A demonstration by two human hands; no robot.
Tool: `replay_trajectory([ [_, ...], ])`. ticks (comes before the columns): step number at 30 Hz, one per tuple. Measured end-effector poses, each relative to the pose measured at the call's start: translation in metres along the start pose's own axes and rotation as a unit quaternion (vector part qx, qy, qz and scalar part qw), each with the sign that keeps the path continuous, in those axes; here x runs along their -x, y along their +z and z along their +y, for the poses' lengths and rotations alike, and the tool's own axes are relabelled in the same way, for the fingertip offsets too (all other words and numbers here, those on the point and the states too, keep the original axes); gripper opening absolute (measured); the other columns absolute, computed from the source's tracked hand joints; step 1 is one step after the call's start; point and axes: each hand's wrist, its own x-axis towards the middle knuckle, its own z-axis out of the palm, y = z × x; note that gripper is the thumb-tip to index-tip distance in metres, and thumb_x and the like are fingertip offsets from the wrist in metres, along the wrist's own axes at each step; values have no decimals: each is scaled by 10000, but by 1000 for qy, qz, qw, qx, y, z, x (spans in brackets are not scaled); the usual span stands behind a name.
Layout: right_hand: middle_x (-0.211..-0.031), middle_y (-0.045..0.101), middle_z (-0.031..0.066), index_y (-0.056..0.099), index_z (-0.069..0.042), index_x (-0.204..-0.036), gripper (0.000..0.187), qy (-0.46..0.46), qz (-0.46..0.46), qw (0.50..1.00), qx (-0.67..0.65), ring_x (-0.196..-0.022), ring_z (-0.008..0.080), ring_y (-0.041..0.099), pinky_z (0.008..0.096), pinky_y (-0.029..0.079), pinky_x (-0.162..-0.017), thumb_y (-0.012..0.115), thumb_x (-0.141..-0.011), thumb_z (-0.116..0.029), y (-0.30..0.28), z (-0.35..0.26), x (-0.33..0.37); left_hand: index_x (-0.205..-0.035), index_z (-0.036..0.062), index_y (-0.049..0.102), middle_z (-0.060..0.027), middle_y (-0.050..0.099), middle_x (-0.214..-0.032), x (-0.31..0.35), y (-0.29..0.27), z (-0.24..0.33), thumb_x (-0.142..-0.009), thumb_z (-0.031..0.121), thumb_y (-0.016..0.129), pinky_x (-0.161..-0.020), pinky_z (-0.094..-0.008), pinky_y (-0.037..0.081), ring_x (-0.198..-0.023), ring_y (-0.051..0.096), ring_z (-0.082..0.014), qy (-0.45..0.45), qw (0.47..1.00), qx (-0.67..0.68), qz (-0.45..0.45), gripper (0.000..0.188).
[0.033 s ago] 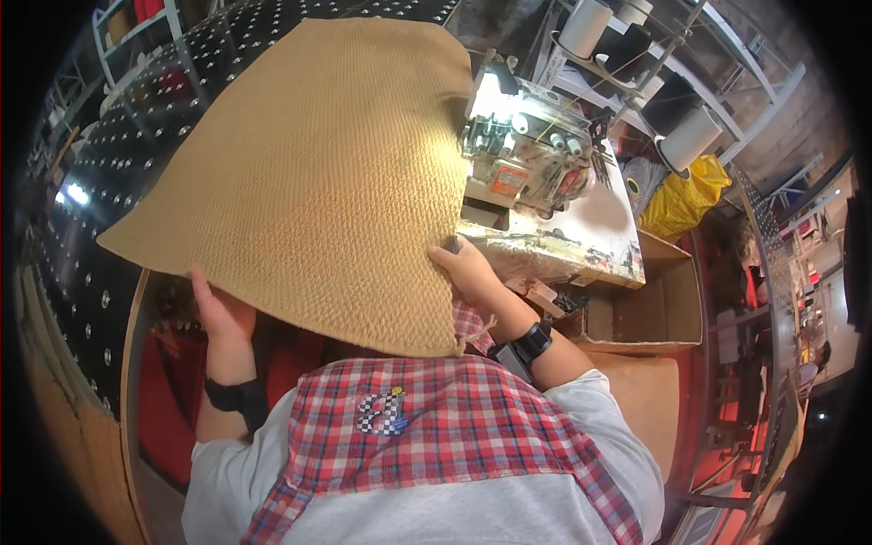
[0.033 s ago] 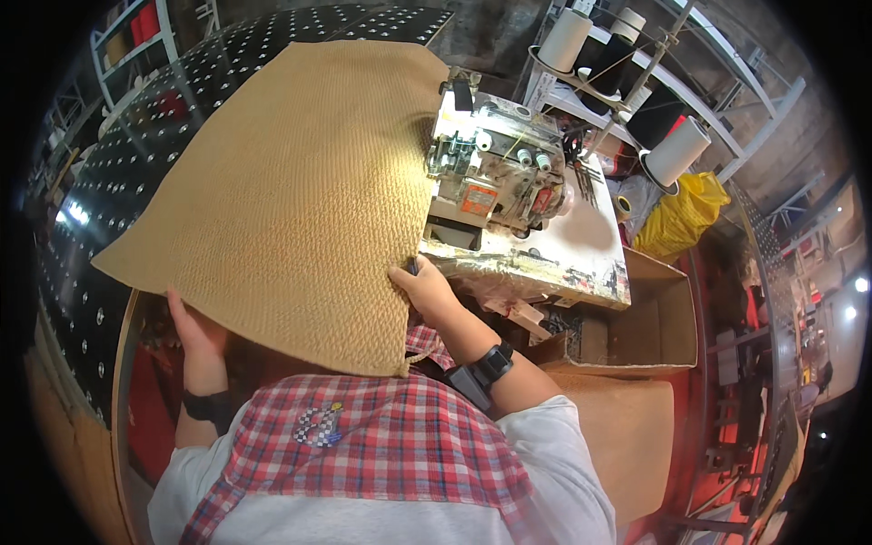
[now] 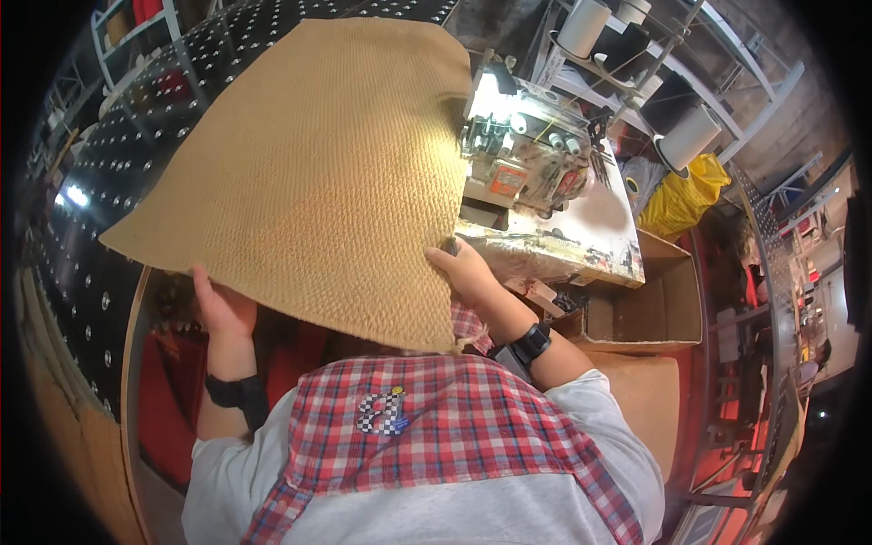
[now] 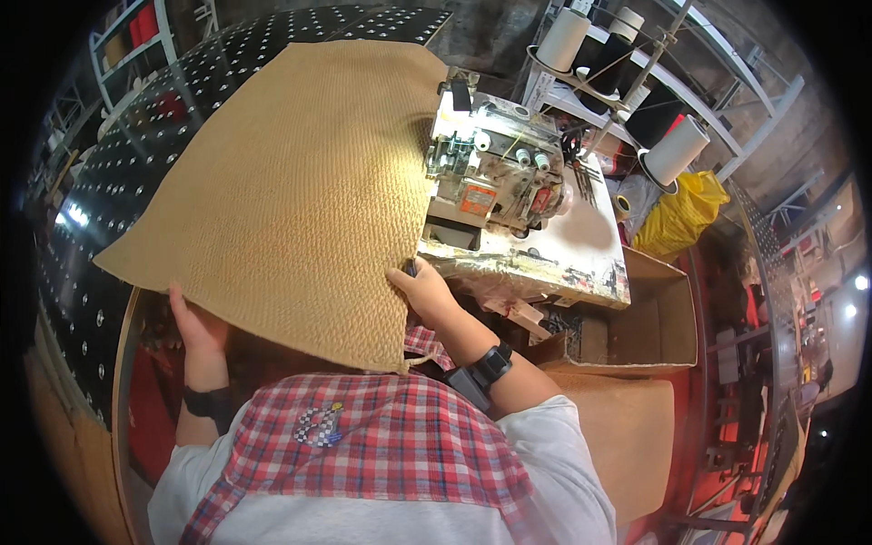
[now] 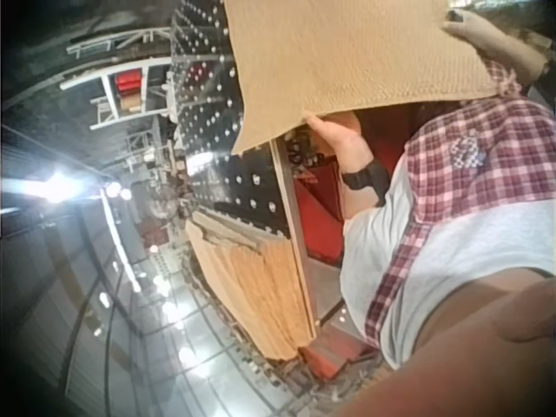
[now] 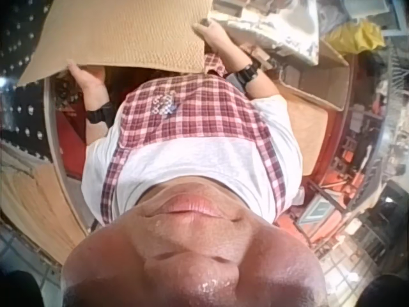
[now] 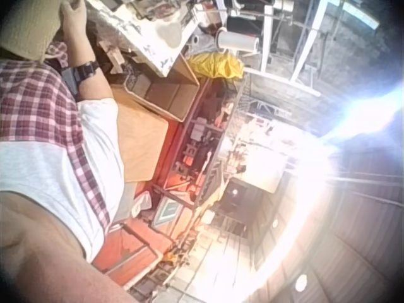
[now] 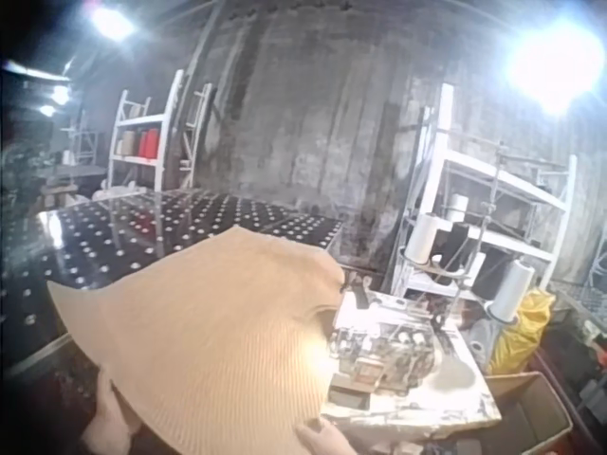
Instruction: Sew the edges of a textured brown mat using an industrial sewing machine.
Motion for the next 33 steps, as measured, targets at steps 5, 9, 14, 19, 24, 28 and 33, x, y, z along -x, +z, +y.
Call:
replay_trajectory([
  [5, -865, 551, 82, 412, 24, -1081, 316, -10, 20, 998, -62, -700, 136, 553, 271, 466, -581, 503, -843, -163, -1, 10, -2, -1264, 57, 324, -94, 393, -1261, -11, 26, 11, -833, 383, 425, -939, -399, 322, -1155, 375, -263, 0, 1000, 25, 4, 550],
  [9, -882, 547, 93, 400, 24, -1093, 334, 2, 34, 999, -35, -704, 140, 554, 273, 465, -564, 499, -849, -182, -2, 2, 0, -1242, 11, 333, -131, 417, -1230, -35, 30, 25, -840, 294, 418, -906, -414, 366, -1113, 421, -290, 7, 996, -38, 76, 499],
  [14, -860, 572, 74, 450, 50, -1076, 308, 38, 58, 998, 6, -757, 132, 558, 267, 461, -659, 482, -862, -170, -1, -16, 1, -1204, -21, 355, -157, 436, -1199, -76, 29, 20, -831, 184, 416, -885, -437, 396, -1083, 450, -305, -39, 994, -64, 74, 429],
  [19, -830, 570, 62, 466, 31, -1058, 305, -26, 35, 998, 48, -712, 113, 543, 260, 450, -593, 486, -863, -202, -12, -11, -8, -1174, -45, 368, -174, 446, -1174, -106, 49, 9, -819, 117, 413, -873, -454, 411, -1065, 462, -320, -65, 994, -70, 61, 392],
  [24, -735, 554, 42, 496, -18, -985, 261, -29, 55, 998, 10, -566, 85, 490, 229, 394, -454, 476, -867, -250, -15, -2, -12, -1169, -60, 362, -175, 456, -1154, -145, 52, -5, -820, 76, 393, -868, -455, 415, -1046, 476, -315, -81, 993, -70, 40, 377],
  [28, -587, 490, 11, 492, -59, -860, 224, 25, 56, 998, 21, -427, 74, 395, 205, 308, -375, 473, -867, -282, -16, -15, -1, -1176, -60, 359, -183, 442, -1177, -179, 54, -17, -830, 86, 373, -890, -455, 399, -1069, 461, -322, -76, 993, -84, 30, 376],
  [33, -552, 460, 1, 486, -70, -816, 221, -2, 92, 995, -47, -409, 71, 371, 200, 291, -366, 479, -866, -285, -34, 0, -7, -1141, -75, 382, -189, 469, -1137, -212, 69, -30, -822, 80, 386, -876, -445, 412, -1035, 488, -322, -102, 989, -102, 8, 355],
])
